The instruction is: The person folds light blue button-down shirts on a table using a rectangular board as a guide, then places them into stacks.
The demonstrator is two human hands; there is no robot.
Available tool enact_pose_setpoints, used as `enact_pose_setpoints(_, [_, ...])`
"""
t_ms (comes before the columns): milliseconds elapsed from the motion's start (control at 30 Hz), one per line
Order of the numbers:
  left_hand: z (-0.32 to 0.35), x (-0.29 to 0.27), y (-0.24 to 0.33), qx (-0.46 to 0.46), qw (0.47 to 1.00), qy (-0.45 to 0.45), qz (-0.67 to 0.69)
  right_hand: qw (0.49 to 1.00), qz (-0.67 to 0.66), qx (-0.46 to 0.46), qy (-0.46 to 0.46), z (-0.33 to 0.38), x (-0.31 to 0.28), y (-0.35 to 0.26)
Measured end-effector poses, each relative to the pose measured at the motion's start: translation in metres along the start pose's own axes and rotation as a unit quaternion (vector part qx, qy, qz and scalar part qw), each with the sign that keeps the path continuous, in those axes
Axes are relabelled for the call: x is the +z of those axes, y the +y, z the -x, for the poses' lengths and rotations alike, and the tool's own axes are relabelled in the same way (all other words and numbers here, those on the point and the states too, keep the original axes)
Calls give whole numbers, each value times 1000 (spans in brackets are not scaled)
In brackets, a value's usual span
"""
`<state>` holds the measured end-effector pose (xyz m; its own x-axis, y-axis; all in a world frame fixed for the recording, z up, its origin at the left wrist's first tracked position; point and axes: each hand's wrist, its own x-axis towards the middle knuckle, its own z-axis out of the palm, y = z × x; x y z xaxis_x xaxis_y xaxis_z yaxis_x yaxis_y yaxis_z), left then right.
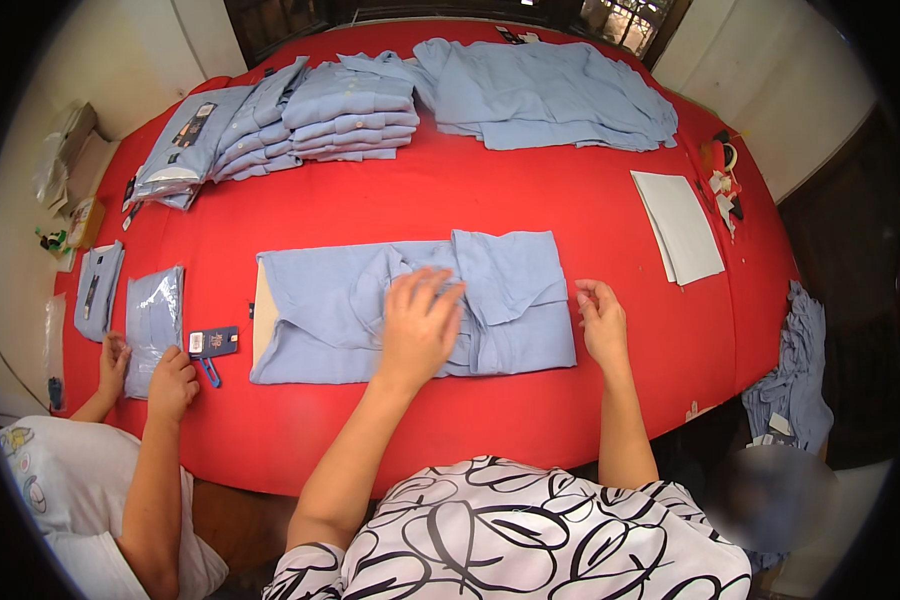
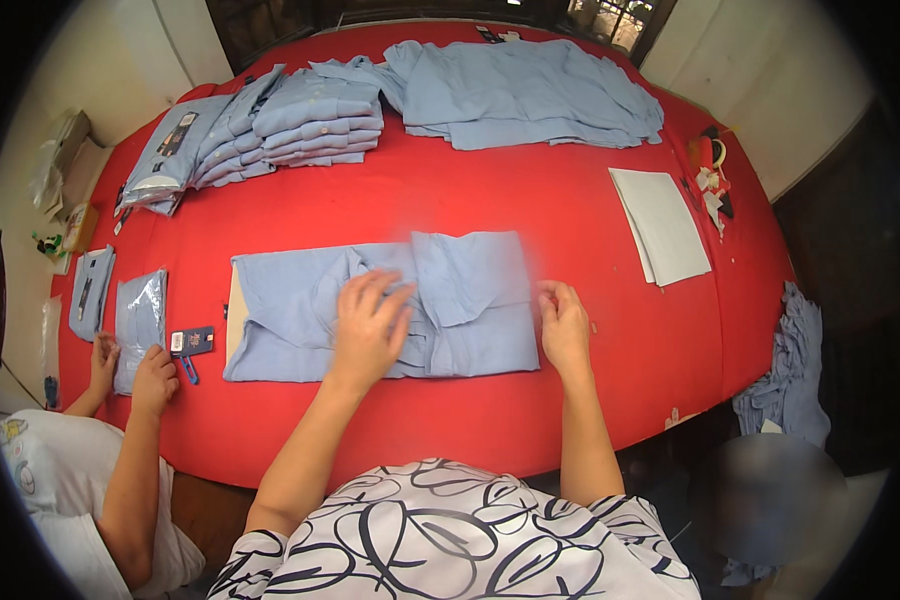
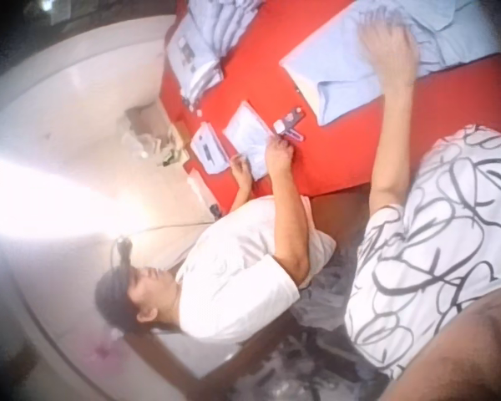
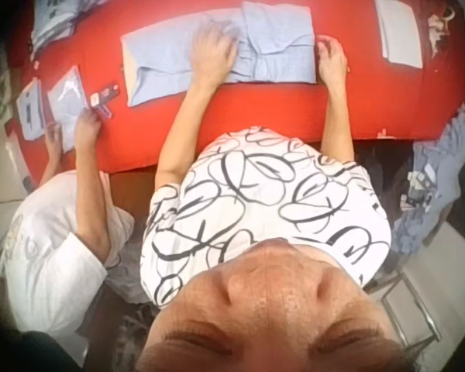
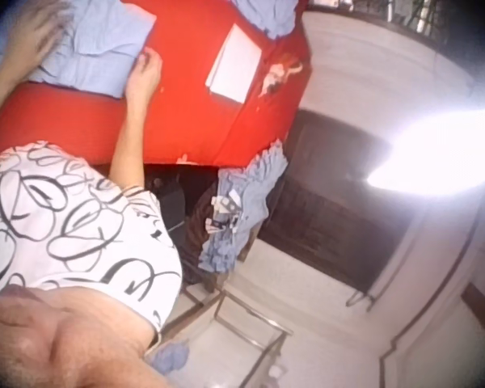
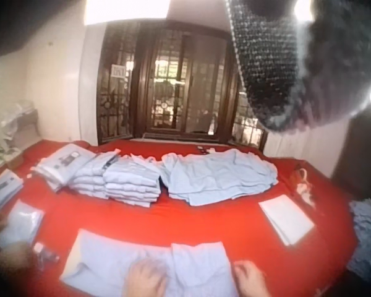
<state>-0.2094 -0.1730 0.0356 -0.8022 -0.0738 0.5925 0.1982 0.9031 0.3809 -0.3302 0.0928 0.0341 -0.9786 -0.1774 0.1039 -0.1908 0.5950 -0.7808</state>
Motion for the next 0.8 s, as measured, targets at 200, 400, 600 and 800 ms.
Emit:
enact_pose_setpoints(200, [-2,20,29,21,997,-22,75,993,-19,-114,9,-21,25,35])
enact_pose_setpoints(400, [-60,46,23,66,991,-71,89,988,-119,-42,-93,-32,25,31])
enact_pose_setpoints(600, [-125,102,43,100,938,-324,79,987,-139,-70,-47,-28,15,27])
enact_pose_setpoints(800, [-131,79,23,111,947,-286,96,995,-23,-61,-75,5,-25,11])
